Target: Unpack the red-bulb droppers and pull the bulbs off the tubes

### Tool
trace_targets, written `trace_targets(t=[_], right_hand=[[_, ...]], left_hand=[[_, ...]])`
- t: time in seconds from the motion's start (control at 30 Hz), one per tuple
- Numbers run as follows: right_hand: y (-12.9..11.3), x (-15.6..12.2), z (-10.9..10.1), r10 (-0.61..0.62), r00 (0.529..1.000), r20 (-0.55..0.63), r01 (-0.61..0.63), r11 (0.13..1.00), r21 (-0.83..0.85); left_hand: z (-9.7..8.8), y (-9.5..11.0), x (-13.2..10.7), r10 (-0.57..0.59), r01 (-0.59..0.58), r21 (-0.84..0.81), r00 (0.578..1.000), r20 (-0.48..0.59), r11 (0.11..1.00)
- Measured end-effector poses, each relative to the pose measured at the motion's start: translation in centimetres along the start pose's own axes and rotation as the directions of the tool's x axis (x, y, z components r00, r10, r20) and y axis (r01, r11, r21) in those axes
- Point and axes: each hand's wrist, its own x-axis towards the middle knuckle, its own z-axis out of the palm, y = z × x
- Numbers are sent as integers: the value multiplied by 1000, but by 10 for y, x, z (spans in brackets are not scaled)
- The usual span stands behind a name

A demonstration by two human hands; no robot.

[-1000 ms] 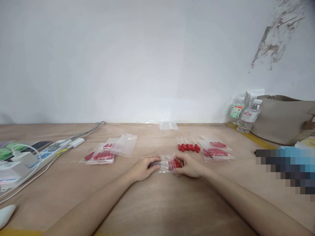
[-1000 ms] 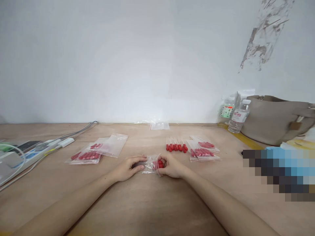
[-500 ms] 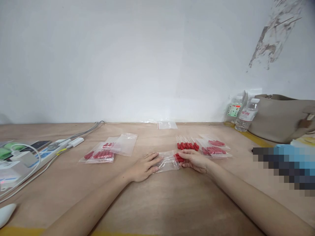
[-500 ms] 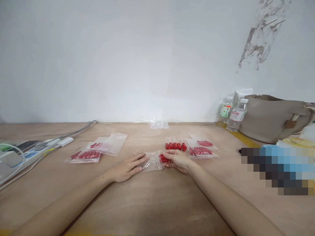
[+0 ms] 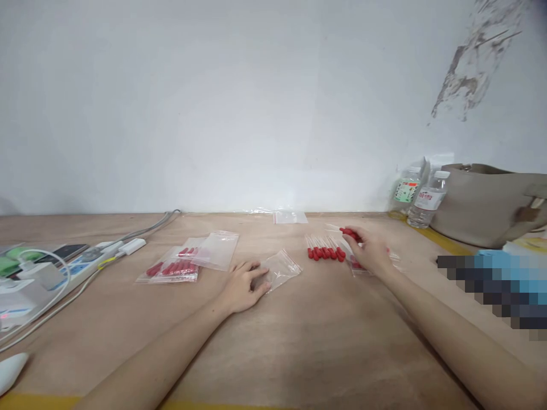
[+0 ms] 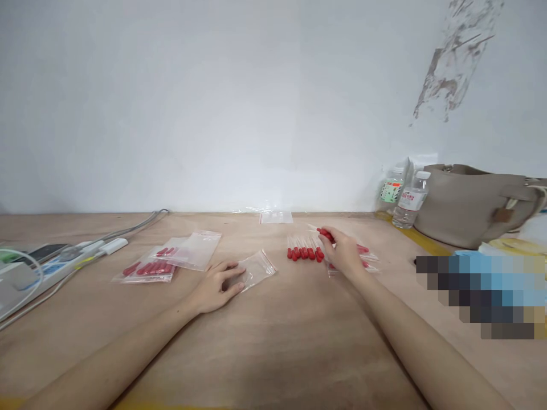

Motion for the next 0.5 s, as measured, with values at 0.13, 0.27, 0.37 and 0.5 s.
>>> trace_targets(t=[0.13, 0.27, 0.37, 0.5], right_hand=[[-1, -14, 13, -184, 970, 159, 222, 935, -275], [-6, -17, 13, -162, 935, 317, 286, 872, -398], [-10, -15, 10, -92, 944, 317, 237, 856, -460], [-25, -15, 9, -70, 976, 206, 142, 923, -357]], left_hand=[[-1, 1, 0, -9, 9, -9, 1000, -4, 1000], [0, 0, -1, -2, 2, -21, 1000, -1, 1000], [0, 0, -2, 5, -6, -25, 1000, -12, 1000], [-2, 2, -1, 89, -92, -102, 996, -26, 991]])
